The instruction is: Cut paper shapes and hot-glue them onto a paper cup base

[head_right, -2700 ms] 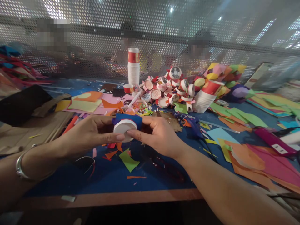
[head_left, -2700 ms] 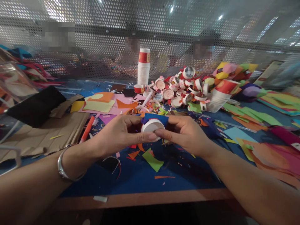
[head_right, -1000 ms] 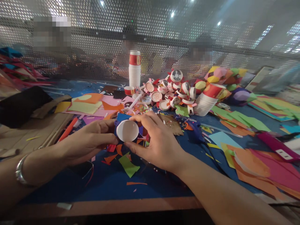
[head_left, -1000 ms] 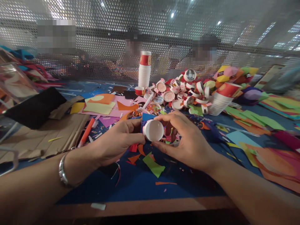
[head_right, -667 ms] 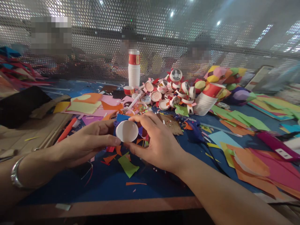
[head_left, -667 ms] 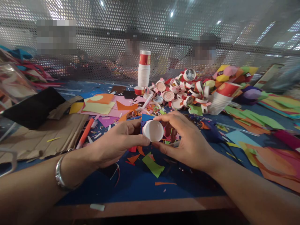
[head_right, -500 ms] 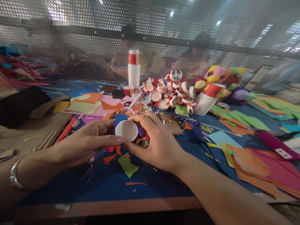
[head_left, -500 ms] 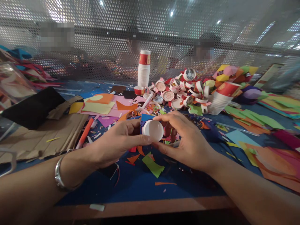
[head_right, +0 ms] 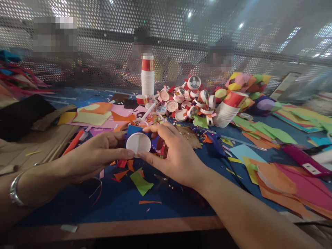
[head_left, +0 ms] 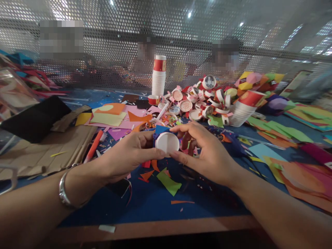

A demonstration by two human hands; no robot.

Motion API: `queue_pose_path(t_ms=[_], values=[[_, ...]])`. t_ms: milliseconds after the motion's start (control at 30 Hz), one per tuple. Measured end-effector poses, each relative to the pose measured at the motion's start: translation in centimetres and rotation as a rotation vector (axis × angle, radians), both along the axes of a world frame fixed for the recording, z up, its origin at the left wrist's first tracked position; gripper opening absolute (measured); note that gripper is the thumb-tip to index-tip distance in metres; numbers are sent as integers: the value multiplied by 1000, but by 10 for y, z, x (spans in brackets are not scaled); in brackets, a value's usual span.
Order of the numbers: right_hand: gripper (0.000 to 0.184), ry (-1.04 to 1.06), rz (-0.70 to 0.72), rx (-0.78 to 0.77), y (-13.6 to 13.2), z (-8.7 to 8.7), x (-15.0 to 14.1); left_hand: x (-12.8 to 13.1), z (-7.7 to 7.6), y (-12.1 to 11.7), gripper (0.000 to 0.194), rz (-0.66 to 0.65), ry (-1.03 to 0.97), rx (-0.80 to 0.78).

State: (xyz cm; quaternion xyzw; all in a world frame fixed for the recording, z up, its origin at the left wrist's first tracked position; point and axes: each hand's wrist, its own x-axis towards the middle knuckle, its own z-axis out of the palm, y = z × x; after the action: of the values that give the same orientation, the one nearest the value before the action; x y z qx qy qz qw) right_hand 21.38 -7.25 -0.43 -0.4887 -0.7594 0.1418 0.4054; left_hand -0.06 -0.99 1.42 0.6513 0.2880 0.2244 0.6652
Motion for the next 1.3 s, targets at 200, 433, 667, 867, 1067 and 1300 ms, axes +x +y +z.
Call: queue_pose_path(t_ms=[200,433,667,867,1067,1300], values=[[43,162,-22,-99,1,-2,3,-1,1,1,22,-54,-11,13],[32,270,-24,-227,0,4,1,-2,2,0,19,-87,-33,-9],[31,447,64,-384,0,9,1,0,2,-1,24,-37,-65,-50],[32,530,105,-421,2,7,-1,3,2,-4,24,15,-100,-42],[32,526,106,-385,6,5,-1,3,2,-3,25,27,-101,-85],[28,613,139,-402,7,7,-3,1,4,-3,28,15,-99,-74]])
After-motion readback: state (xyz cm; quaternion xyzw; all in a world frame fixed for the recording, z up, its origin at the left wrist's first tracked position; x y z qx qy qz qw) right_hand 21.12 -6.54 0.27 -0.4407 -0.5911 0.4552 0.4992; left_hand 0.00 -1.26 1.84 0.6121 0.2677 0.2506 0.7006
